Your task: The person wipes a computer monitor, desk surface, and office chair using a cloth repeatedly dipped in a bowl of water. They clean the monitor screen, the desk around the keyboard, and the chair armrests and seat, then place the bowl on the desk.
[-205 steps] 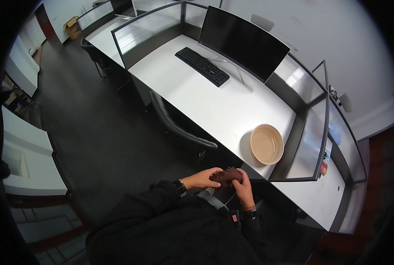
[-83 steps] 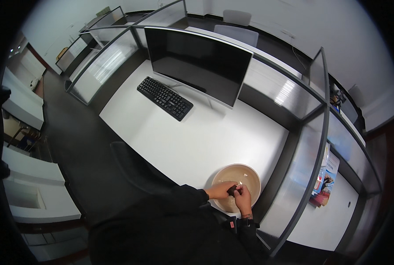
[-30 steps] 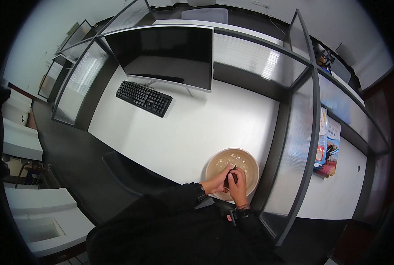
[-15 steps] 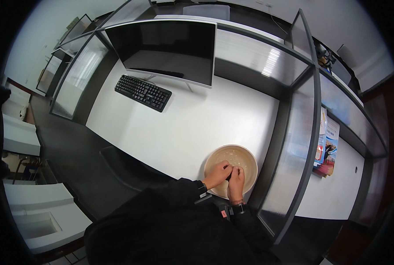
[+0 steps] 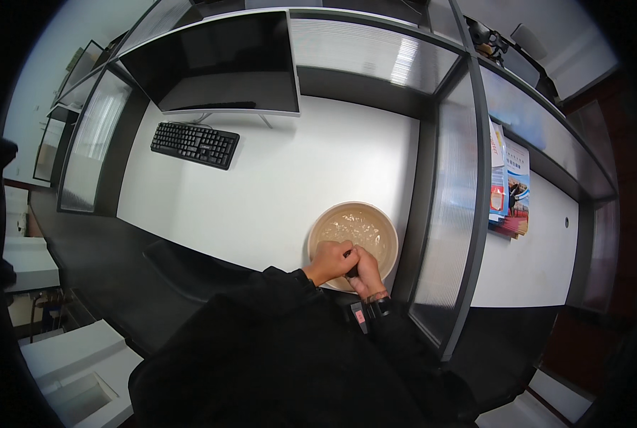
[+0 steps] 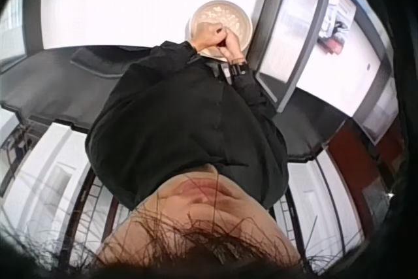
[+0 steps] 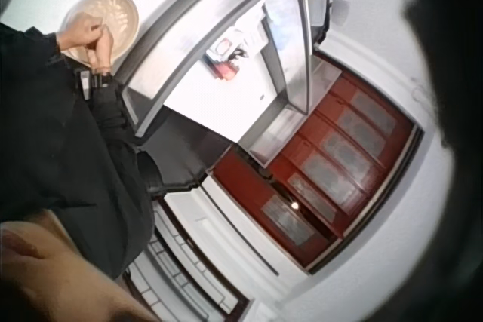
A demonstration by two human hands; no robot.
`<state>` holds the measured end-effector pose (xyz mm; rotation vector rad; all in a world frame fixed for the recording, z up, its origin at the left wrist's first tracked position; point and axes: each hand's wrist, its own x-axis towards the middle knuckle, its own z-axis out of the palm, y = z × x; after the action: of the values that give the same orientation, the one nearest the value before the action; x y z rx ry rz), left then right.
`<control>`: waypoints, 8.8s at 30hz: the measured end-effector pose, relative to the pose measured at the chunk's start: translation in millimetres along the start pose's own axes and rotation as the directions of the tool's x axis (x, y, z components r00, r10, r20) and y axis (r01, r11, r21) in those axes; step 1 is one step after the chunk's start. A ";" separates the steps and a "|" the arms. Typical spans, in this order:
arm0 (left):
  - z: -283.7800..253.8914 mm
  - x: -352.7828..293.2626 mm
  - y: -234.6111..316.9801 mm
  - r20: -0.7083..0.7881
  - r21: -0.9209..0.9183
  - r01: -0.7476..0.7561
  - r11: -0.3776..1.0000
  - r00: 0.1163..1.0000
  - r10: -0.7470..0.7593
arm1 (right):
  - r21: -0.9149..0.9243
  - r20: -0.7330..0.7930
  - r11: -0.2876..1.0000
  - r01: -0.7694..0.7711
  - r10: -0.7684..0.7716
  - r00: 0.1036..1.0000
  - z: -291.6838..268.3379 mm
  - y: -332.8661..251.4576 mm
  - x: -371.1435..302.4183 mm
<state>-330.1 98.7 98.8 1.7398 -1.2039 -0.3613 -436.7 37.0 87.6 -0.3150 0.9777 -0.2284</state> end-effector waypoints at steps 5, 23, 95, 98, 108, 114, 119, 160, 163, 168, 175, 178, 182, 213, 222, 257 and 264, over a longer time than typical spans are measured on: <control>-6.0 0.0 -2.9 0.066 -0.004 -0.142 0.990 0.988 0.142 | -0.047 0.061 0.993 -0.106 0.108 0.992 -8.0 -0.4 -0.2; -11.4 0.8 8.7 0.636 -0.447 0.886 0.124 0.412 -0.653 | -0.729 0.229 0.381 0.568 -0.647 0.727 9.2 -6.6 -12.2; -21.7 -43.9 11.2 0.318 -0.469 0.583 0.663 0.812 -0.489 | -0.414 0.077 0.903 0.116 -0.093 0.993 29.9 -3.8 -43.3; -33.8 -55.2 13.2 0.362 -0.520 0.545 0.657 0.838 -0.408 | -0.374 0.110 0.879 0.295 -0.274 0.955 24.9 1.8 -38.3; -91.8 -150.4 -5.1 0.121 -0.447 0.609 0.655 0.767 -0.630 | -0.563 0.130 0.601 0.568 -0.614 0.779 0.0 23.6 -31.2; -128.0 -236.3 -11.1 0.113 -0.540 0.557 0.631 0.791 -0.601 | -0.607 0.209 0.587 0.536 -0.533 0.820 17.6 93.5 -76.4; -177.7 -337.0 -2.3 0.203 -0.609 0.503 0.613 0.847 -0.492 | -0.608 0.419 0.666 0.432 -0.192 0.887 46.7 209.1 -131.9; -471.1 -585.7 -118.2 -0.451 -0.746 0.100 0.658 0.652 -0.610 | -0.892 0.385 -0.040 0.450 0.457 0.802 355.2 591.6 -115.9; -498.7 -565.7 -150.4 -0.420 -0.704 0.164 0.691 0.689 -0.591 | -0.914 0.331 -0.048 0.403 0.488 0.808 382.3 591.2 -103.6; -542.8 -537.9 -179.5 -0.353 -0.720 0.200 0.664 0.718 -0.599 | -0.916 0.377 0.045 0.399 0.435 0.817 418.5 600.7 -101.8; -596.8 -521.4 -199.7 -0.301 -0.711 0.101 0.696 0.851 -0.430 | -0.906 0.421 0.114 0.407 0.137 0.897 446.8 621.3 -88.9; -628.4 -527.5 -211.4 -0.235 -0.661 0.098 0.744 0.915 -0.329 | -0.810 0.534 0.294 0.508 0.011 0.845 458.1 641.4 -80.2; -672.2 -540.1 -223.8 -0.123 -0.668 0.127 0.733 0.953 -0.278 | -0.691 0.547 0.473 0.547 -0.153 0.823 476.6 677.3 -79.9; -746.7 -329.1 -332.5 0.484 -0.501 0.460 0.733 0.851 -0.204 | -0.631 0.294 0.612 0.477 -0.380 0.877 568.8 569.9 22.4; -757.8 -202.7 -389.1 0.353 -0.502 0.650 0.570 0.756 -0.551 | -0.615 0.157 0.643 0.456 -0.467 0.870 625.1 407.7 97.7; -774.7 -66.9 -457.0 0.240 -0.363 0.862 0.353 0.453 -0.859 | -0.585 0.187 0.449 0.676 -0.736 0.651 696.0 203.4 311.8; -775.9 -67.3 -458.6 0.224 -0.339 0.869 0.360 0.446 -0.866 | -0.490 0.156 0.497 0.716 -0.759 0.633 716.6 198.4 314.4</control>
<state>424.1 596.7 90.9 1.8367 -0.0063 -1.1754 344.7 231.8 144.5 -1.2597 0.9174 -0.7885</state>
